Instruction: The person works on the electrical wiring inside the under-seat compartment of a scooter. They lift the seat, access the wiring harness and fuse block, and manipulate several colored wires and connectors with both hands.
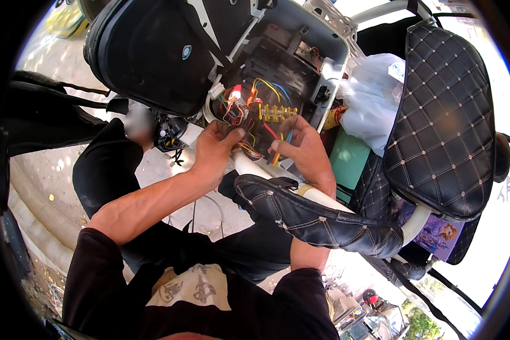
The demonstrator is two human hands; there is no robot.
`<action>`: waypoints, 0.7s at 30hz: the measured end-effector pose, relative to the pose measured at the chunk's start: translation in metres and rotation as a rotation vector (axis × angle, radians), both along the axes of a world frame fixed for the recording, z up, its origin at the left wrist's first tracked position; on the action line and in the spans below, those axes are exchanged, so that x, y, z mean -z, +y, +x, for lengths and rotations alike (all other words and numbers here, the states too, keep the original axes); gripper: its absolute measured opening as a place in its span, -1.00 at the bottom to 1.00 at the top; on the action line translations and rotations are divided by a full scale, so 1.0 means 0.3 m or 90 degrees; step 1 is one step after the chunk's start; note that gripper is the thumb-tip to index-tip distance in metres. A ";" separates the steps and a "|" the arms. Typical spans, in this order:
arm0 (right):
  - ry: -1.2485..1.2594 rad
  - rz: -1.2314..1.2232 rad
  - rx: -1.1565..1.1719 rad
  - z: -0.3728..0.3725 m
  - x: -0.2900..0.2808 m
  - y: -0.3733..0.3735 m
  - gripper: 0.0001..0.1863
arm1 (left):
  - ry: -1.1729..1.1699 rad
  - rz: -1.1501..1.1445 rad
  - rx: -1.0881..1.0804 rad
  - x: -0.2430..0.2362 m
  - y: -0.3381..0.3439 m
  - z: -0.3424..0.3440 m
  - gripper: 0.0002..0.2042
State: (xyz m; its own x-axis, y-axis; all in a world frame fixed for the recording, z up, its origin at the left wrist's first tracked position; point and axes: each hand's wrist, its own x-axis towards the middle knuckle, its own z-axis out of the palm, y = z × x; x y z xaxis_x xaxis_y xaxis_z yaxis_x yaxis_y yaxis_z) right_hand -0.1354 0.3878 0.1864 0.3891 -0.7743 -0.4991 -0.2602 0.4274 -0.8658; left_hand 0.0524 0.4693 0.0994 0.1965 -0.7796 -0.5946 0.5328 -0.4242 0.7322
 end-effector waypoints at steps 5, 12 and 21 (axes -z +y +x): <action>0.003 -0.004 0.001 -0.004 -0.001 -0.003 -0.64 | 0.033 0.016 0.036 -0.002 -0.026 0.016 -0.85; 0.018 -0.012 -0.001 -0.003 0.006 -0.003 -0.63 | 0.002 0.010 0.015 0.010 -0.030 0.013 -0.80; 0.007 0.001 0.025 -0.028 0.034 -0.005 -0.66 | 0.102 0.016 0.007 -0.040 -0.021 0.035 -0.79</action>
